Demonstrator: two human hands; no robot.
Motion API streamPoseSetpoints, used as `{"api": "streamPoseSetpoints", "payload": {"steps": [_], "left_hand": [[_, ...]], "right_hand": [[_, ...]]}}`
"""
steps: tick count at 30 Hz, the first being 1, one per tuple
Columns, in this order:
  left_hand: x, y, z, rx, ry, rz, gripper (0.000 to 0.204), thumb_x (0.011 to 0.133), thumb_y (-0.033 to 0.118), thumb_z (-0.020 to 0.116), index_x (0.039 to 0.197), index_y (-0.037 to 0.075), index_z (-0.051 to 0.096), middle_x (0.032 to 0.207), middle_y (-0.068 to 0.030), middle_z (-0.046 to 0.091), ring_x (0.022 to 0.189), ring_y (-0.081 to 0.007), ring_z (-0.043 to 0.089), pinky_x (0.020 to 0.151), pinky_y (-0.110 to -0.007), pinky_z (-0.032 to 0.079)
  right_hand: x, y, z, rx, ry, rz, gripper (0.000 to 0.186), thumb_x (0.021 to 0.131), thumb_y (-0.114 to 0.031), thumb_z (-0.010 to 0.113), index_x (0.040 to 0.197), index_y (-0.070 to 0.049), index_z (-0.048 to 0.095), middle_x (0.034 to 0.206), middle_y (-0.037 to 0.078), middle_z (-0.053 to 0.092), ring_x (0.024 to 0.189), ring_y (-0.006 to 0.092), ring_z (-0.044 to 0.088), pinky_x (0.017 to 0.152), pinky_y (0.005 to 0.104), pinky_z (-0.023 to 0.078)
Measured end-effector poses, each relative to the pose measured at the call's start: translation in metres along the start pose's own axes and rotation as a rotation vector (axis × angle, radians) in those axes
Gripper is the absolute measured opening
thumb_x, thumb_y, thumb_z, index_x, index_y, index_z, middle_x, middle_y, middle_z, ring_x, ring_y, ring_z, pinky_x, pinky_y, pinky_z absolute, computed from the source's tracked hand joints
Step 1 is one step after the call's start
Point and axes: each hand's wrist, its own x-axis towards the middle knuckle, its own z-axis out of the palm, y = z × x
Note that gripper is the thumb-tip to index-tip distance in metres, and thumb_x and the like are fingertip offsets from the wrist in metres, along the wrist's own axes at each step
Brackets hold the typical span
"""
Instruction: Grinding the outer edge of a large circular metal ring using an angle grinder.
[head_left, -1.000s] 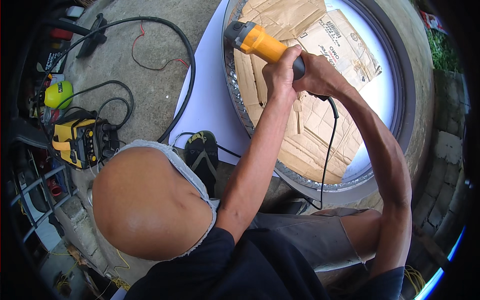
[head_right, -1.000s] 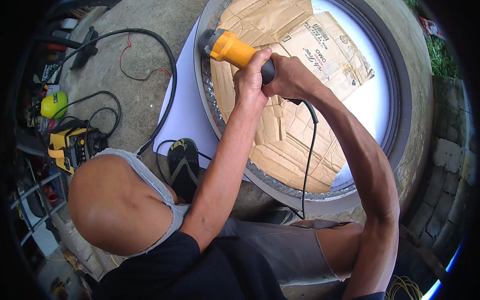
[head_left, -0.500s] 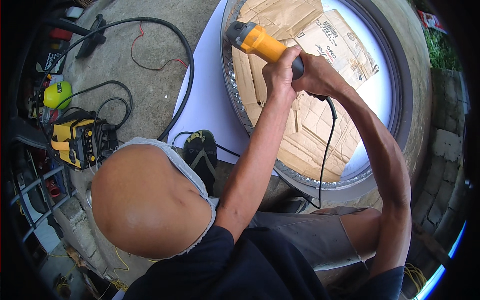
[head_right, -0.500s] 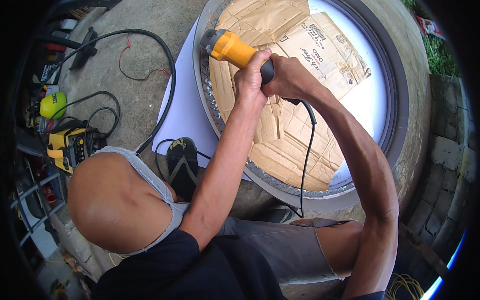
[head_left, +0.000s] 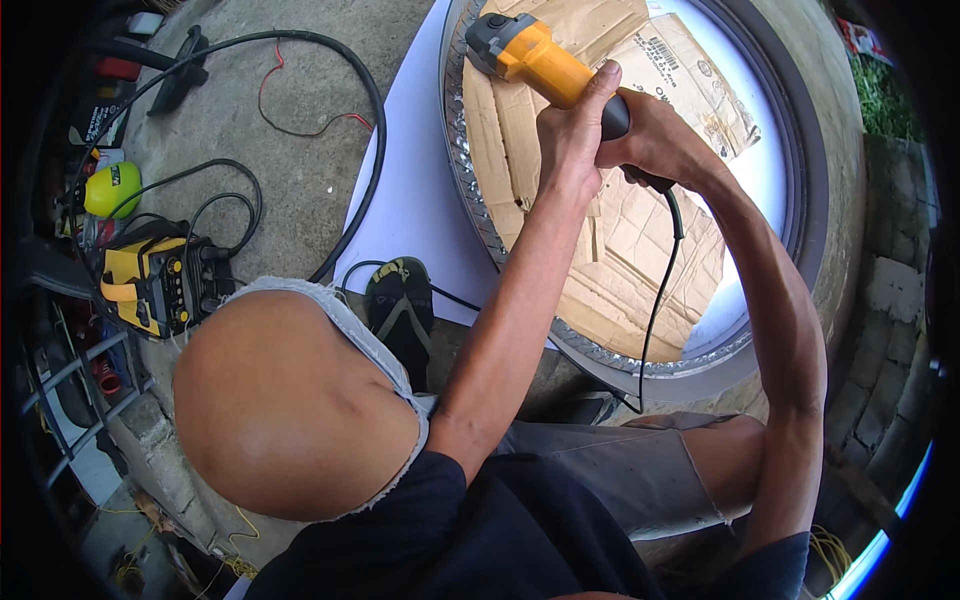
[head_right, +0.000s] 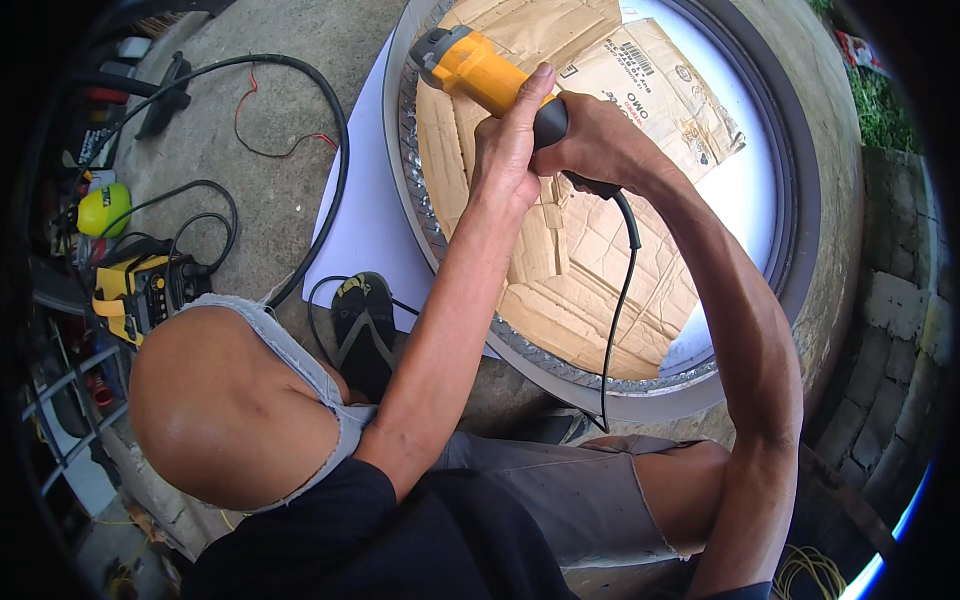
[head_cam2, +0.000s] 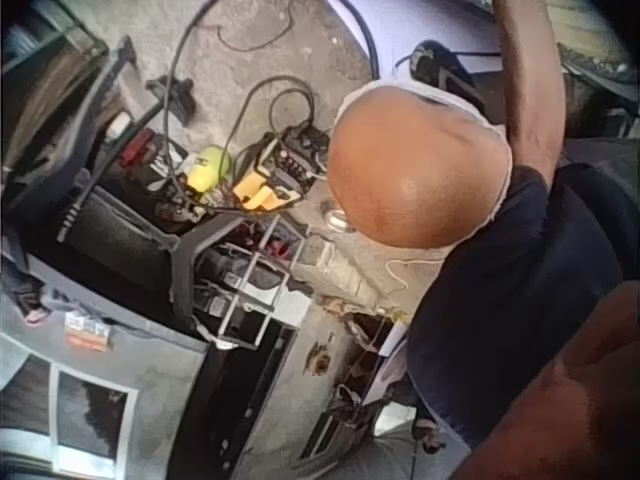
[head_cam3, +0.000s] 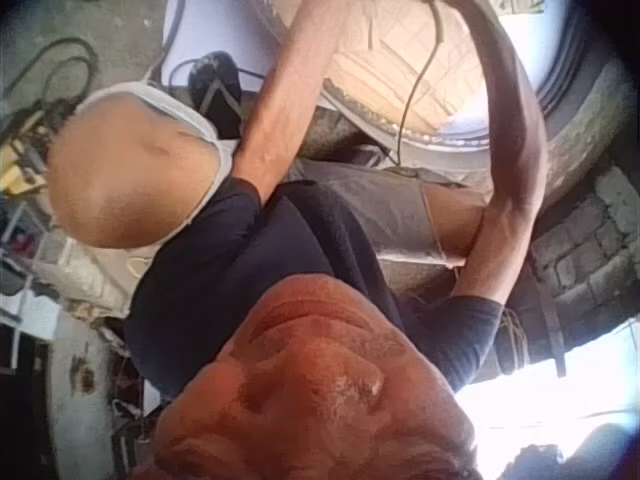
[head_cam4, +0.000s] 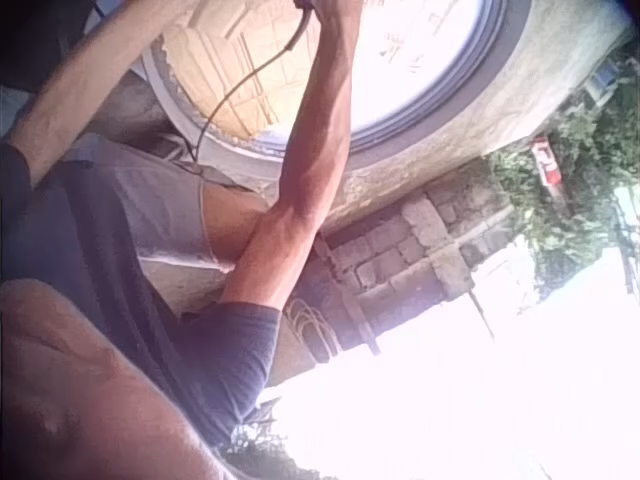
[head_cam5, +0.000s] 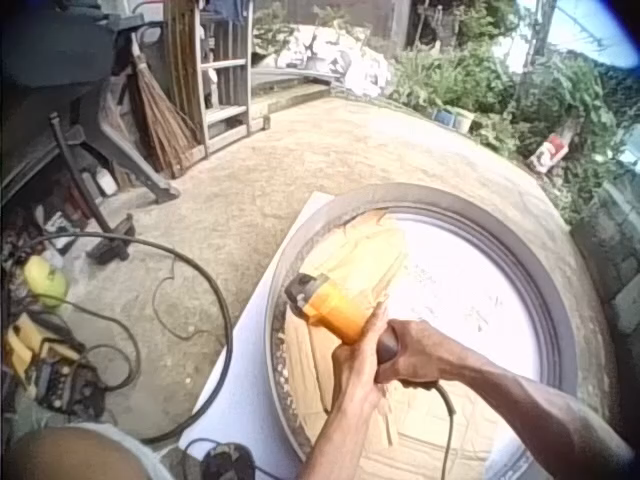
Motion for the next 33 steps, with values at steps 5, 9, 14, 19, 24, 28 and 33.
{"api": "streamPoseSetpoints", "payload": {"steps": [5, 9, 14, 19, 24, 28, 33], "left_hand": [[-0.003, -0.009, 0.001, -0.065, 0.105, 0.085, 0.066, 0.078, 0.034, 0.090, 0.119, -0.011, 0.063, 0.109, -0.0160, 0.067, 0.097, -0.0229, 0.067, 0.086, -0.035, 0.055], [-0.007, -0.005, -0.004, -0.067, 0.139, 0.064, 0.059, 0.079, 0.030, 0.088, 0.117, -0.009, 0.064, 0.109, -0.0152, 0.067, 0.096, -0.0228, 0.067, 0.085, -0.036, 0.055], [-0.006, -0.008, -0.007, -0.116, 0.180, 0.076, 0.051, 0.078, 0.024, 0.086, 0.112, -0.008, 0.066, 0.105, -0.0139, 0.067, 0.091, -0.0222, 0.067, 0.082, -0.036, 0.056], [-0.007, -0.003, -0.009, -0.131, 0.153, 0.056, 0.051, 0.075, 0.026, 0.086, 0.110, -0.005, 0.065, 0.102, -0.0115, 0.066, 0.089, -0.0201, 0.066, 0.079, -0.035, 0.056], [-0.006, -0.001, -0.009, -0.129, 0.147, 0.026, 0.050, 0.074, 0.026, 0.087, 0.110, -0.001, 0.065, 0.101, -0.0095, 0.065, 0.089, -0.0187, 0.065, 0.077, -0.034, 0.056], [-0.006, -0.002, -0.007, -0.150, 0.179, 0.043, 0.048, 0.075, 0.024, 0.086, 0.109, -0.001, 0.065, 0.101, -0.0098, 0.065, 0.087, -0.0190, 0.066, 0.076, -0.034, 0.056], [-0.008, -0.003, -0.004, -0.129, 0.208, 0.021, 0.044, 0.076, 0.023, 0.086, 0.106, -0.002, 0.066, 0.099, -0.0100, 0.066, 0.084, -0.0199, 0.067, 0.075, -0.035, 0.057]], "right_hand": [[0.004, 0.007, 0.006, -0.106, 0.021, -0.078, 0.058, 0.064, -0.019, 0.078, 0.113, 0.006, 0.062, 0.082, 0.016, 0.072, 0.063, 0.0201, 0.069, 0.058, 0.0316, 0.057], [0.001, -0.005, 0.011, -0.100, -0.009, -0.045, 0.058, 0.064, -0.019, 0.078, 0.114, 0.006, 0.062, 0.083, 0.016, 0.072, 0.068, 0.0218, 0.070, 0.063, 0.0327, 0.059], [0.006, -0.001, 0.016, -0.189, 0.009, -0.079, 0.062, 0.063, -0.021, 0.078, 0.117, 0.005, 0.062, 0.090, 0.020, 0.073, 0.077, 0.0268, 0.073, 0.072, 0.0363, 0.059], [0.009, -0.010, 0.014, -0.200, -0.019, -0.032, 0.062, 0.063, -0.022, 0.079, 0.117, 0.004, 0.063, 0.094, 0.021, 0.074, 0.082, 0.0300, 0.073, 0.078, 0.0381, 0.059], [0.004, -0.011, 0.017, -0.190, 0.024, -0.023, 0.060, 0.063, -0.020, 0.078, 0.116, 0.004, 0.064, 0.091, 0.018, 0.074, 0.080, 0.0282, 0.073, 0.074, 0.0363, 0.060], [0.001, -0.017, 0.011, -0.199, -0.066, -0.010, 0.058, 0.063, -0.020, 0.078, 0.114, 0.004, 0.065, 0.088, 0.018, 0.073, 0.077, 0.0271, 0.072, 0.072, 0.0359, 0.060], [-0.002, -0.021, 0.005, -0.099, -0.118, 0.068, 0.050, 0.063, -0.018, 0.077, 0.106, 0.005, 0.066, 0.079, 0.015, 0.071, 0.066, 0.0210, 0.069, 0.060, 0.0331, 0.058]]}}
